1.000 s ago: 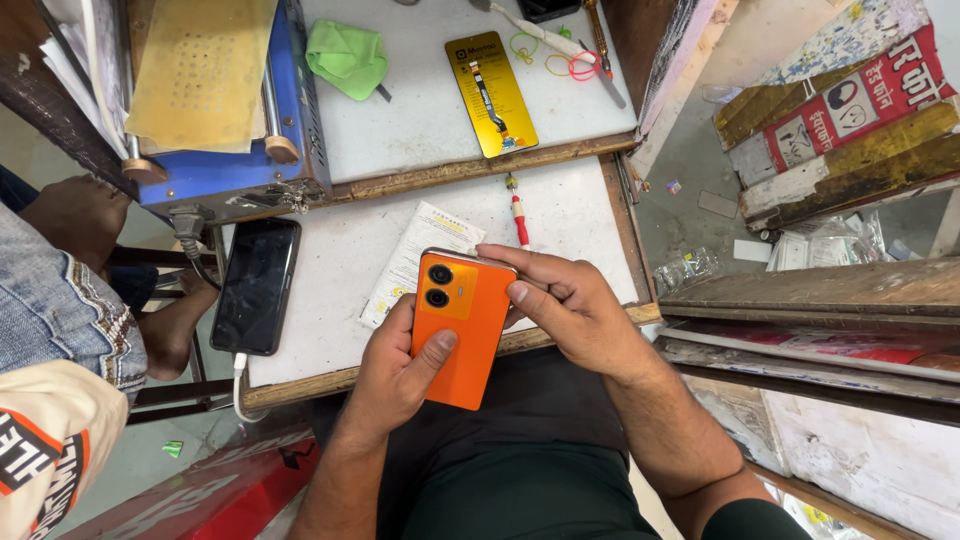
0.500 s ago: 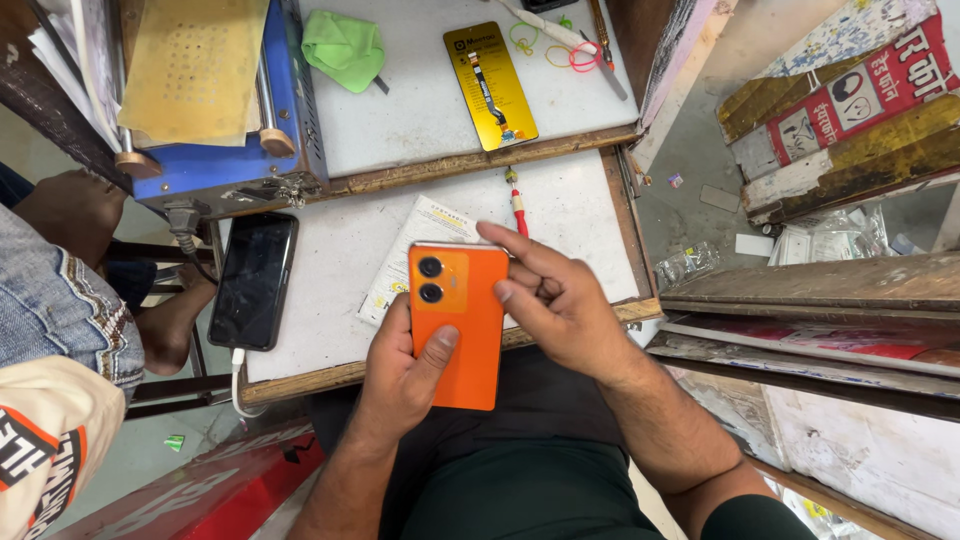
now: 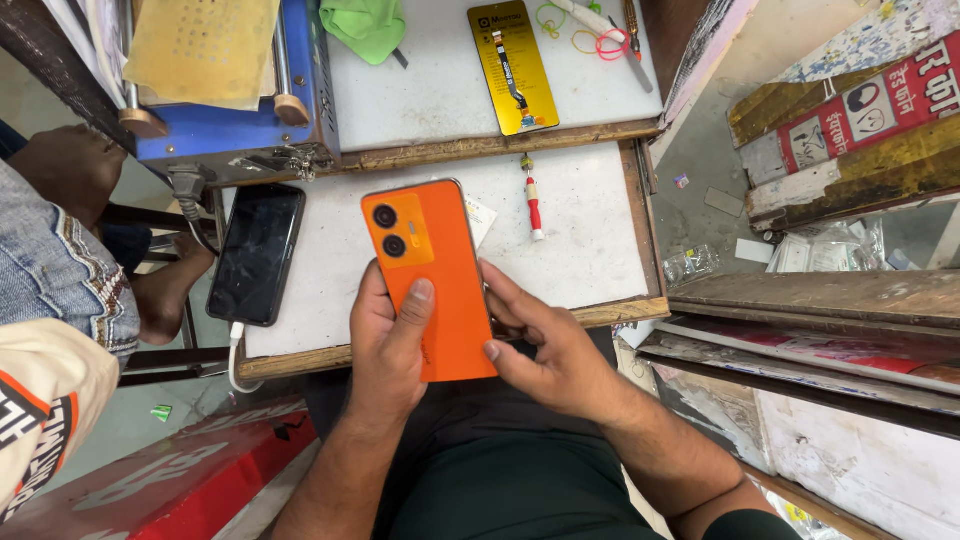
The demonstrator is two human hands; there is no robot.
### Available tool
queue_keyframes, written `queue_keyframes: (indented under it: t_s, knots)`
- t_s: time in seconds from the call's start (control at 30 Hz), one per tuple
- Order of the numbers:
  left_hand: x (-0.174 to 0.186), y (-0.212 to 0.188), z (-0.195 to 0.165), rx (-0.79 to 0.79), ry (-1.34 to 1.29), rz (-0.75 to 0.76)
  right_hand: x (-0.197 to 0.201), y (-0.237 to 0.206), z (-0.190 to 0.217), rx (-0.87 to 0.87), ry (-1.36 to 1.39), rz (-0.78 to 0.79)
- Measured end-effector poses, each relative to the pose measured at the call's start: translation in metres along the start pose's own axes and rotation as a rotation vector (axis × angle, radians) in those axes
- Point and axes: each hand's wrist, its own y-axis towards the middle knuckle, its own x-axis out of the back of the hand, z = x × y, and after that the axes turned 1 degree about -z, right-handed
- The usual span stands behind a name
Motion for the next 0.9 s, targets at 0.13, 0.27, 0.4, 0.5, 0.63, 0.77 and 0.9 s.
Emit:
queue_keyframes:
  t_s: [0.13, 0.27, 0.4, 0.5, 0.63, 0.77, 0.9]
  knots:
    - [-0.001, 0.002, 0.000, -0.020, -0.034, -0.029, 0.000, -0.005, 0.002, 0.020, -0.037, 0.028]
    - [-0.003, 0.002, 0.003, -0.007, -0.080, -0.042, 0.001, -0.008, 0.000, 0.058, 0.008, 0.034]
    - [-0.003, 0.001, 0.005, -0.057, -0.012, -0.029, -0.005, -0.008, -0.007, 0.091, 0.146, -0.019]
    - [-0.002, 0.000, 0.007, -0.109, 0.068, 0.005, -0.013, -0.006, -0.013, 0.113, 0.171, -0.162]
    - [-0.001, -0.003, 0.011, -0.173, 0.124, 0.028, -0.020, -0.007, -0.018, 0.173, 0.031, -0.288]
    - [0.002, -0.004, 0.017, -0.187, 0.124, 0.009, -0.022, -0.004, -0.024, 0.190, -0.012, -0.317]
    - [0.002, -0.004, 0.025, -0.176, 0.084, -0.033, -0.024, 0.002, -0.031, 0.151, -0.010, -0.386]
